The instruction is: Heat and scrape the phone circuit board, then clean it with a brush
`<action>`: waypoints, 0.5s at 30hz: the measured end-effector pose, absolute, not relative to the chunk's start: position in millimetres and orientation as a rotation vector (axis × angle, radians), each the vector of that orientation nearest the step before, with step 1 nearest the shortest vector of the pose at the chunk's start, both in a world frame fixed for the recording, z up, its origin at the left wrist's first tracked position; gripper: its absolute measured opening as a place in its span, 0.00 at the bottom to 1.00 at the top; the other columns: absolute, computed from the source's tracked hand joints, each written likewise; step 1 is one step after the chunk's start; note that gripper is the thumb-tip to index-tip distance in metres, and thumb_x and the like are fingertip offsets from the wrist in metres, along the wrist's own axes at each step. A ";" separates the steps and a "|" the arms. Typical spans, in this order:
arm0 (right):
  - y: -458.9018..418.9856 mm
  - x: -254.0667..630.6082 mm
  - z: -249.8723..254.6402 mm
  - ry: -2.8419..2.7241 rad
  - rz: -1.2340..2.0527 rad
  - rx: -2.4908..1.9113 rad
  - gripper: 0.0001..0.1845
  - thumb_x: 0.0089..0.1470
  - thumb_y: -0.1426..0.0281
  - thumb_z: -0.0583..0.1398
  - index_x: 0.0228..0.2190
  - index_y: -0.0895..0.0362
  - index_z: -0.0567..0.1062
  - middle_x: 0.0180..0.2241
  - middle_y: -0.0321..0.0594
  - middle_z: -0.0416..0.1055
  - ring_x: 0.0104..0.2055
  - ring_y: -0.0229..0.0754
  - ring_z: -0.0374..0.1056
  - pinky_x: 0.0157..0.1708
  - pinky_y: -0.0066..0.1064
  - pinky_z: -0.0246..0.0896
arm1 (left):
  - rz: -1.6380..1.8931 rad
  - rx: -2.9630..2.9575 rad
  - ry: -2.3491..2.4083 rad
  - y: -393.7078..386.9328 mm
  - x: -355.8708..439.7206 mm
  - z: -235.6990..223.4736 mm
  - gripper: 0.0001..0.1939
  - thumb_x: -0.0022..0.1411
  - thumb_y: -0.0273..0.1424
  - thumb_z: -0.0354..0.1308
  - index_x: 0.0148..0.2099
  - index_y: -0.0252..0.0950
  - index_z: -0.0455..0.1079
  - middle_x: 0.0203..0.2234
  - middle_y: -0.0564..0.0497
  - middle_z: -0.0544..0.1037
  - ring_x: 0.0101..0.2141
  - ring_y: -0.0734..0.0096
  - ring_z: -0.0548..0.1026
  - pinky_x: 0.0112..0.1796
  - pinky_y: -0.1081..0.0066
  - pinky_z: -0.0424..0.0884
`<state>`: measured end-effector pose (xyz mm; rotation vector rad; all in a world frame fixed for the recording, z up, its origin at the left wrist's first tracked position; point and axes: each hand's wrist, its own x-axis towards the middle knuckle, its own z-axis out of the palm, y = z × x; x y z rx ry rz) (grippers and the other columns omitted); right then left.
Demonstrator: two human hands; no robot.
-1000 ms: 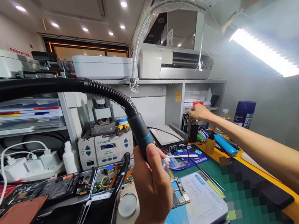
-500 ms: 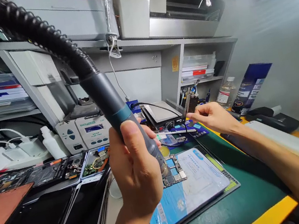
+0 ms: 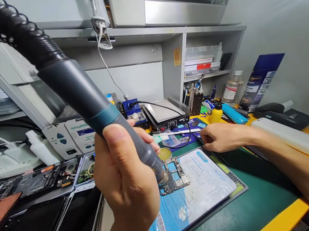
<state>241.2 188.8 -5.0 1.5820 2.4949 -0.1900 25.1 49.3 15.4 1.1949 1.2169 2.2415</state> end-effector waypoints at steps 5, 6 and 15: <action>187.7 238.7 -2.1 2.456 -0.190 1.570 0.14 0.65 0.61 0.61 0.45 0.58 0.77 0.45 0.41 0.76 0.43 0.44 0.74 0.43 0.39 0.73 | 2.249 1.196 1.245 50.3 24.2 16.1 0.19 0.72 0.51 0.43 0.39 0.45 0.66 0.24 0.53 0.72 0.22 0.69 0.73 0.23 0.67 0.73; 187.6 238.7 -1.7 2.451 -0.194 1.575 0.14 0.65 0.61 0.61 0.45 0.58 0.77 0.45 0.42 0.76 0.43 0.44 0.74 0.44 0.39 0.73 | 2.253 1.196 1.249 50.5 24.1 16.1 0.19 0.72 0.51 0.43 0.39 0.45 0.66 0.24 0.53 0.72 0.22 0.69 0.73 0.23 0.67 0.73; 189.4 240.3 -3.3 2.443 -0.392 1.680 0.11 0.66 0.62 0.60 0.45 0.54 0.77 0.49 0.43 0.75 0.46 0.43 0.73 0.47 0.39 0.72 | 2.247 1.194 1.287 48.9 23.4 15.6 0.20 0.71 0.53 0.44 0.40 0.44 0.66 0.23 0.54 0.72 0.23 0.69 0.73 0.22 0.70 0.71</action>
